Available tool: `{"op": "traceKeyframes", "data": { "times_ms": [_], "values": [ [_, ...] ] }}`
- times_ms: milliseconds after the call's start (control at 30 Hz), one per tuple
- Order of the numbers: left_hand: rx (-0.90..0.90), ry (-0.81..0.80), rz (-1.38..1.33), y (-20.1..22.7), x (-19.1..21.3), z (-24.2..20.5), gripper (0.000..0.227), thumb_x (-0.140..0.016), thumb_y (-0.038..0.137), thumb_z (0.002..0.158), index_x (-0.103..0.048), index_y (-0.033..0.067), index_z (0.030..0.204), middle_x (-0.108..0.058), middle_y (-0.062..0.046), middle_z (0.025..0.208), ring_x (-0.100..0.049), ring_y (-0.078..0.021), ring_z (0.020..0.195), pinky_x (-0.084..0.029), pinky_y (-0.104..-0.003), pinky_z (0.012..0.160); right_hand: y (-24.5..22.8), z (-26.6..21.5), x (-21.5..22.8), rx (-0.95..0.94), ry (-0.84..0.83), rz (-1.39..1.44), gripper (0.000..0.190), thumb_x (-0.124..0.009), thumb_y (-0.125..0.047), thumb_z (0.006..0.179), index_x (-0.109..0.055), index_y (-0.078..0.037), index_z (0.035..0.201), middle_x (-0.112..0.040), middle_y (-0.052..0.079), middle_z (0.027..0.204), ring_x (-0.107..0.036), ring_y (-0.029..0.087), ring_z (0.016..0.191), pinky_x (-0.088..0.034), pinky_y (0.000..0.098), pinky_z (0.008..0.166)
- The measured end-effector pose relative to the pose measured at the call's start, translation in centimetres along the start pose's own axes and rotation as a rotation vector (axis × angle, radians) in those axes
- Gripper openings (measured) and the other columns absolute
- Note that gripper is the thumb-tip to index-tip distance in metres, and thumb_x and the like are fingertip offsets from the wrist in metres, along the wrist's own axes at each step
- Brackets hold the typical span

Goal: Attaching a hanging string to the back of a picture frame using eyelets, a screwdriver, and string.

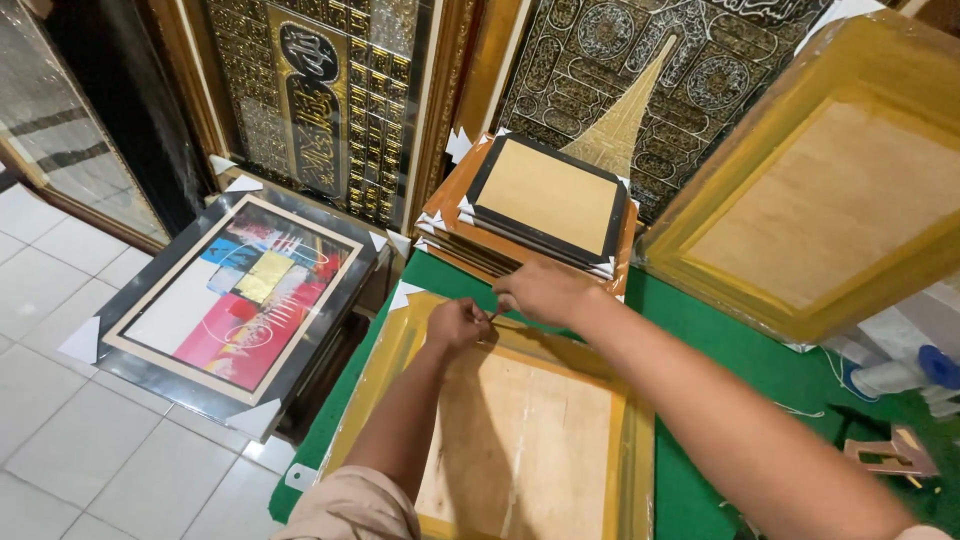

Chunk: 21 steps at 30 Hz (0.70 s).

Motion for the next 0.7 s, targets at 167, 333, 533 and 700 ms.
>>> {"op": "traceKeyframes", "data": {
  "times_ms": [167, 333, 533, 700],
  "values": [
    [-0.019, -0.002, -0.008, 1.1, 0.8, -0.8, 0.031, -0.09, 0.046, 0.076, -0.086, 0.0269, 0.1, -0.086, -0.001, 0.098, -0.079, -0.0307, 0.117, -0.062, -0.046, 0.105, 3.0, 1.8, -0.6, -0.348, -0.02, 0.36, 0.05, -0.054, -0.026, 0.111, -0.07, -0.016, 0.064, -0.069, 0.004, 0.058, -0.052, 0.015, 0.043, -0.053, 0.0331, 0.047],
    [-0.029, 0.039, -0.019, 1.0, 1.0, -1.0, 0.032, -0.092, 0.05, 0.073, -0.085, 0.0306, 0.097, -0.085, 0.003, 0.093, -0.08, -0.0262, 0.112, -0.064, -0.045, 0.102, 3.8, 0.3, 1.0, -0.419, -0.028, 0.327, 0.053, -0.051, -0.039, 0.111, -0.068, -0.017, 0.066, -0.064, 0.005, 0.056, -0.047, 0.015, 0.043, -0.048, 0.0352, 0.046],
    [-0.017, 0.011, 0.014, 2.2, 1.8, -2.3, 0.033, -0.091, 0.049, 0.07, -0.083, 0.0302, 0.096, -0.085, 0.008, 0.091, -0.08, -0.0236, 0.112, -0.063, -0.041, 0.104, 4.4, -0.2, 0.7, -0.119, 0.016, 0.034, 0.038, -0.063, -0.024, 0.104, -0.062, -0.018, 0.142, -0.079, 0.013, 0.102, -0.078, 0.035, 0.088, -0.059, 0.0531, 0.084],
    [0.004, -0.013, 0.014, 0.7, 0.8, -0.7, 0.037, -0.095, 0.05, 0.064, -0.081, 0.033, 0.094, -0.085, 0.013, 0.088, -0.081, -0.0185, 0.111, -0.062, -0.036, 0.106, 0.7, -0.2, 1.3, 0.144, 0.059, -0.4, 0.019, -0.063, -0.023, 0.115, -0.081, -0.029, 0.117, -0.082, 0.001, 0.097, -0.077, 0.023, 0.087, -0.06, 0.0453, 0.089]
  ]
}}
Point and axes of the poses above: each hand's wrist, its own z-axis towards the middle knuckle, its own x-axis out of the back of the hand, y = z × x, the point moved 10 cm from there along z, towards the middle knuckle
